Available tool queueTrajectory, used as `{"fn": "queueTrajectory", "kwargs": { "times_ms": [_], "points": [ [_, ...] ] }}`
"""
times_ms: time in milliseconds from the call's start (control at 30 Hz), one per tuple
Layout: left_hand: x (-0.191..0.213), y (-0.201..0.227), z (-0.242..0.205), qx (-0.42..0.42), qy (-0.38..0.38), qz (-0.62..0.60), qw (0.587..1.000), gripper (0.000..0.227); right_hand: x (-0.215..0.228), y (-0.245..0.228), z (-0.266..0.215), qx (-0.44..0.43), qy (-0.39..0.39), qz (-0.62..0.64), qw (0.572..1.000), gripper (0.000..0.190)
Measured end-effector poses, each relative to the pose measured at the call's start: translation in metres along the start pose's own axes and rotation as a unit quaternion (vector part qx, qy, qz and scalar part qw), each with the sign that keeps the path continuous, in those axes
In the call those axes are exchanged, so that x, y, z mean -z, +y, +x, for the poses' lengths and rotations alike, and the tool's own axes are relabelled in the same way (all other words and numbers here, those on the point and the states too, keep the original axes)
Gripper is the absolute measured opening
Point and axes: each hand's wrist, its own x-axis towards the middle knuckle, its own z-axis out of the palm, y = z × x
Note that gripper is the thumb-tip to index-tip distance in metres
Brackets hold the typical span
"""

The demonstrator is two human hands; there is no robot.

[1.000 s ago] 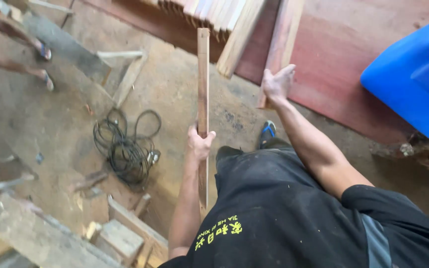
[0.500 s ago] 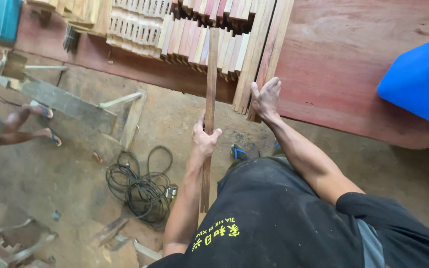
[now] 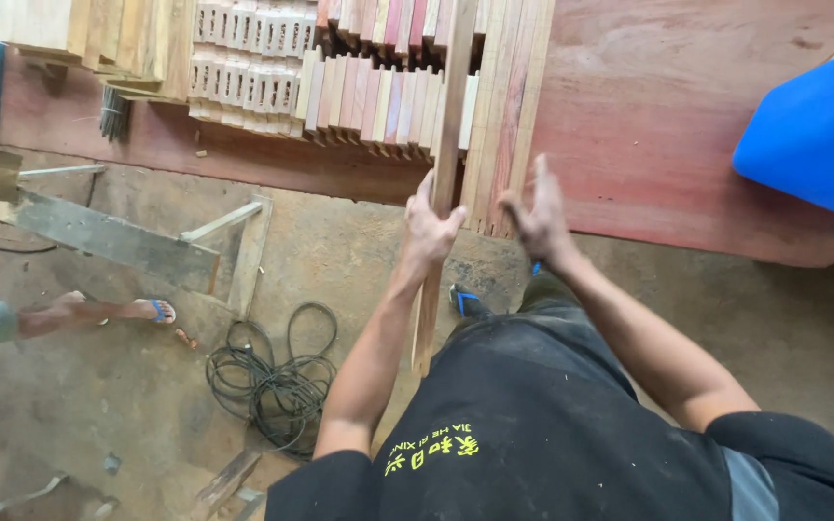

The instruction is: The person uses a table saw to cut long wooden planks into smaller pieces. They then carry the cut pieces to a nearby table and stack them neatly with other processed wood. The person repeats this process, handling both long planks and a uniquely shaped wooden board.

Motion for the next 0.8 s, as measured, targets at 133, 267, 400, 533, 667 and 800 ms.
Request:
{"fn": "queueTrajectory", "kwargs": {
  "times_ms": [133, 267, 400, 533, 667, 800],
  "points": [
    [-0.053, 0.047, 0.062, -0.02, 0.01, -0.037, 0.999, 0.088, -0.006, -0.034, -0.017, -0.163, -0.203, 0.263, 0.929, 0.11],
    [-0.124, 0.077, 0.115, -0.035, 0.002, -0.134, 0.99, 0.088, 0.025, -0.016, 0.015, -0.218, -0.199, 0.378, 0.878, 0.126],
    [-0.176, 0.098, 0.141, 0.011, -0.011, -0.071, 0.997, 0.09, 0.079, -0.014, 0.041, -0.212, -0.133, 0.358, 0.9, 0.117],
    [-0.226, 0.102, 0.15, -0.013, 0.011, -0.151, 0.988, 0.088, 0.094, 0.006, 0.065, -0.287, -0.081, 0.362, 0.883, 0.092],
    [-0.189, 0.15, 0.098, -0.058, -0.016, 0.018, 0.998, 0.082, 0.092, 0.029, 0.081, -0.254, -0.046, 0.302, 0.918, 0.077],
    [-0.162, 0.15, 0.028, -0.056, 0.005, 0.058, 0.997, 0.062, 0.077, 0.068, 0.08, -0.268, -0.067, 0.27, 0.923, 0.087]
  ]
}}
